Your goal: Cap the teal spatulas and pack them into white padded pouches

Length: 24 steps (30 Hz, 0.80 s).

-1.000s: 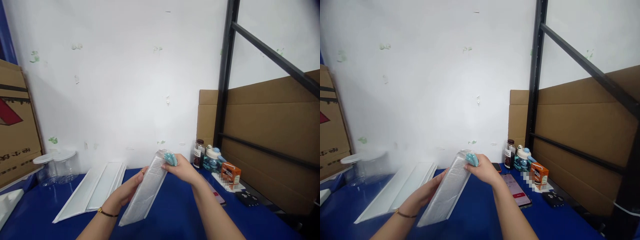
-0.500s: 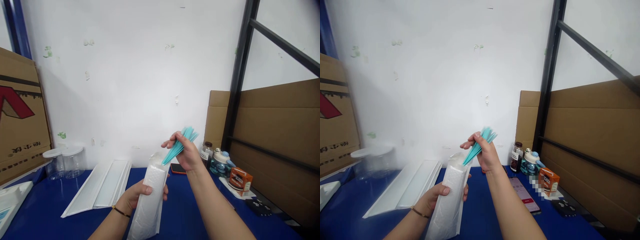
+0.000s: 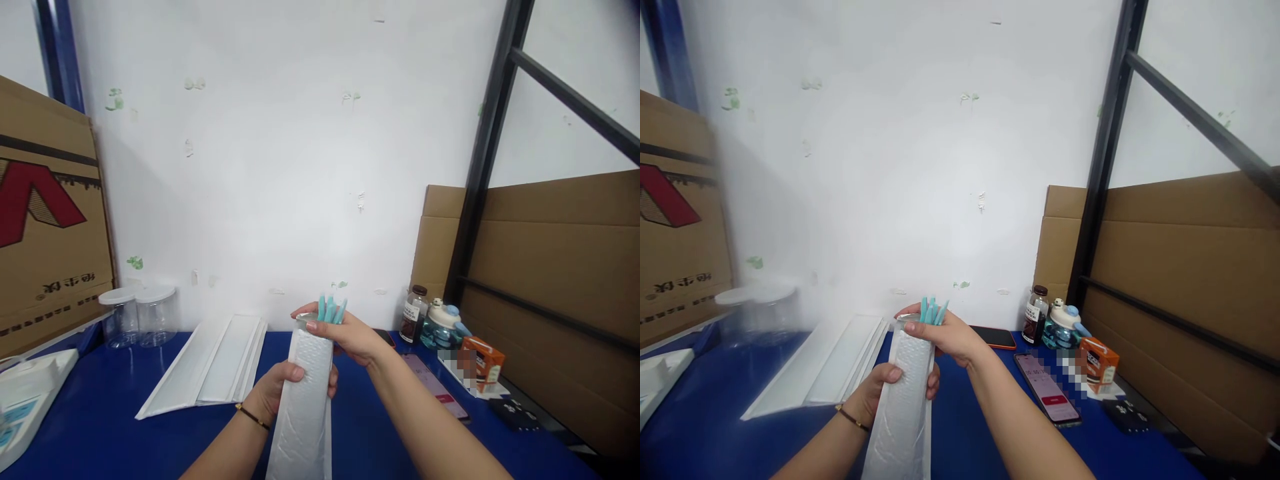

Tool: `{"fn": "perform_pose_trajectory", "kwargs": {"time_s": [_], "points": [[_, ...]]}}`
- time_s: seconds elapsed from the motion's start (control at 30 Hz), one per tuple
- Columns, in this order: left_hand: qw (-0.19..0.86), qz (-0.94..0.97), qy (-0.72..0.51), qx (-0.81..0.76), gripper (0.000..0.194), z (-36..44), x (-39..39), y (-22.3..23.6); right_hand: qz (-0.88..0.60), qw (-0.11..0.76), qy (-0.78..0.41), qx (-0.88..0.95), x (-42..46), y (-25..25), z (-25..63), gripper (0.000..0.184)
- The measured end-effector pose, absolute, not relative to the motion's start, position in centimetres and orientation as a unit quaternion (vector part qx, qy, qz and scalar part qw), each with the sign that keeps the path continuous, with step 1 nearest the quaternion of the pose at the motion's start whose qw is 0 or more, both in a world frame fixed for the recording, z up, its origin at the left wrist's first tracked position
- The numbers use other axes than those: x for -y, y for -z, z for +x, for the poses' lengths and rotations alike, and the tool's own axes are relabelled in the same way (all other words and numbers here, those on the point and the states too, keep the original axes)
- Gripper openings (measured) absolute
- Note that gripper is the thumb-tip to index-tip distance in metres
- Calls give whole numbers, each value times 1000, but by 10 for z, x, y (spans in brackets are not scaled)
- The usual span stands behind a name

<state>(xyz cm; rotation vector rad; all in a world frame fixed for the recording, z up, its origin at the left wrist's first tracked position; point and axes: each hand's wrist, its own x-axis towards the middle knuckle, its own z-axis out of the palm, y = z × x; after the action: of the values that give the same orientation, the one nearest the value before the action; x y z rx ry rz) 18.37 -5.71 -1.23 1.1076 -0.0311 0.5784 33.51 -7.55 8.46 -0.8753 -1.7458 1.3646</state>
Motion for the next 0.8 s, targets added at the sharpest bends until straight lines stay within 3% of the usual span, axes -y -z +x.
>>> {"fn": "perform_pose_trajectory", "kwargs": {"time_s": [0.27, 0.47, 0.67, 0.8], "points": [[831, 472, -292, 36, 64, 186, 60, 11, -292, 405, -545, 674, 74, -84, 339, 46], [837, 468, -282, -15, 72, 179, 60, 9, -365, 446, -427, 697, 61, -72, 350, 31], [727, 507, -408, -221, 44, 175, 48, 5, -433, 516, -257, 693, 52, -61, 364, 31], [718, 495, -418, -254, 32, 175, 46, 6, -349, 495, -284, 744, 58, -49, 369, 35]]}}
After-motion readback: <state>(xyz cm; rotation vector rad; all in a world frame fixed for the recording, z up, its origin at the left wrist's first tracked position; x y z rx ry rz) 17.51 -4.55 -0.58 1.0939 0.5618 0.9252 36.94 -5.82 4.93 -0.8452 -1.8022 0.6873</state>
